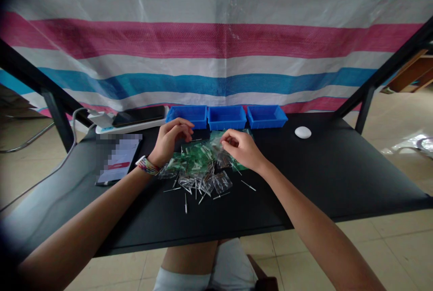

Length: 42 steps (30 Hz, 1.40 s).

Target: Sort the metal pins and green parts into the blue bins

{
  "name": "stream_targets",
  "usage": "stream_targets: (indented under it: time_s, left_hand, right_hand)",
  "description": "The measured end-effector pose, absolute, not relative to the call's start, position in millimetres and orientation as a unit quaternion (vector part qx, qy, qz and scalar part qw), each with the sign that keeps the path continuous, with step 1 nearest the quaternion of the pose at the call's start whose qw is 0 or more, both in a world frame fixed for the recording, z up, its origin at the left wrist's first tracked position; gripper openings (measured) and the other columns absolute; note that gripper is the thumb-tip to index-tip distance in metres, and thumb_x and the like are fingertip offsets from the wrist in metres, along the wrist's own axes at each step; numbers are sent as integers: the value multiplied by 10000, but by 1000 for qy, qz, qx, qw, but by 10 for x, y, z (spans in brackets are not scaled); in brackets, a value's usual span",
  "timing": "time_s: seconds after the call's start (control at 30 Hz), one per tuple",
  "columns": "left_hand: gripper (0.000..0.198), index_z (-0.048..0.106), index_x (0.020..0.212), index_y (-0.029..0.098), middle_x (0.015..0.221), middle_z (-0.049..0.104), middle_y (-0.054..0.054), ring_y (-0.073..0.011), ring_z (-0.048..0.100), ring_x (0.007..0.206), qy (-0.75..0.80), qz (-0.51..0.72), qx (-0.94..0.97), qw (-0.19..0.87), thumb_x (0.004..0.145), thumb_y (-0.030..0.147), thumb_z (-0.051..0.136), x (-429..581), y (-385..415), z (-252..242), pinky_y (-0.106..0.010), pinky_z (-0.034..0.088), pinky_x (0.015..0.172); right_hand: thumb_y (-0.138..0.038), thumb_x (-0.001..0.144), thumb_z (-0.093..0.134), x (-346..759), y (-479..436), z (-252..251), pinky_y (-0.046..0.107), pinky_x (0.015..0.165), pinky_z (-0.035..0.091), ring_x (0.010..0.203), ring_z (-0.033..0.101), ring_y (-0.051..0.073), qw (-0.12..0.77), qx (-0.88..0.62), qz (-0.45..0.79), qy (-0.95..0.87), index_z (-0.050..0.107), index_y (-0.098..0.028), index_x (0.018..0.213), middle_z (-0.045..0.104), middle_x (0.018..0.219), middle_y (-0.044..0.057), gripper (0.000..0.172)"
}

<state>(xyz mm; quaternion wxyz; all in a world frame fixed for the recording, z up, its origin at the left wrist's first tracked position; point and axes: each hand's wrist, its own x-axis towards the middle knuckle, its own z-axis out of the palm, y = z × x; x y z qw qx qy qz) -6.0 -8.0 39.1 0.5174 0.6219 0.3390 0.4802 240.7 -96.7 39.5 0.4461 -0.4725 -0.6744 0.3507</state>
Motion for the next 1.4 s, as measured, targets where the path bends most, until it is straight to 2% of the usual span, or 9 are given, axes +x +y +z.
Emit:
stream_targets:
  time_s: [0.1,0.23,0.4,0.53,0.63,0.8,1.03,1.13,1.4]
  left_hand:
    - [253,767,881,169,756,701,-47,-155,639,642,304,421,677,521,920,387,645,-8,-188,443,-267,506,621]
    - [246,751,893,182,763,690,-37,-150,607,639,300,389,708,507,909,426,730,116,-370,468,-257,488,587]
    - [246,730,935,178,770,674,-19,-133,598,642,283,363,709,534,840,382,829,215,-463,413,-235,486,567]
    - [246,710,931,177,798,677,-27,-135,621,657,284,385,673,564,863,393,806,225,-450,396,-257,530,618]
    - [244,700,967,182,790,678,-28,-145,642,681,269,385,676,568,878,389,793,220,-450,403,-270,549,648]
    - [276,702,989,182,842,709,-34,-153,673,740,242,363,685,583,848,380,832,217,-483,424,-270,564,689]
    - [191,693,880,166,757,683,-13,-137,645,694,241,358,676,598,832,301,820,234,-504,421,-250,519,659]
    - [176,673,845,166,744,657,-4,-130,620,659,249,359,680,588,825,281,805,237,-511,411,-245,493,622]
    - [208,620,799,177,727,624,4,-140,625,658,258,359,675,591,844,305,777,223,-518,447,-256,494,633]
  right_hand:
    - [-354,938,686,2389,-922,338,265,556,424,630,575,143,477,-467,416,-617,665,-199,933,668,794,7,156]
    - [-411,940,702,2357,-918,335,253,509,395,539,510,108,493,-443,458,-592,680,-211,976,639,770,-19,204]
    - [-413,939,716,2312,-950,349,257,526,457,558,549,102,491,-435,485,-578,721,-211,1115,629,791,-26,267]
    - [-344,816,850,2251,-975,318,259,492,498,549,579,103,501,-445,508,-541,682,-227,1218,668,870,-18,451]
    - [-274,788,847,2218,-992,302,261,496,518,556,588,108,506,-446,505,-540,701,-218,1158,708,881,3,402]
    - [-277,798,846,2229,-1011,335,264,501,532,570,608,119,521,-434,500,-539,724,-217,1217,725,874,15,441]
    - [-312,790,876,2212,-1007,319,257,472,506,532,581,114,530,-409,509,-542,768,-202,1056,704,772,4,308]
    - [-312,767,895,2191,-1002,291,256,460,497,525,589,117,533,-410,514,-533,759,-202,1030,720,793,12,315]
    - [-387,768,918,2182,-1021,357,272,498,529,516,591,122,521,-418,521,-531,707,-193,863,668,697,-18,302]
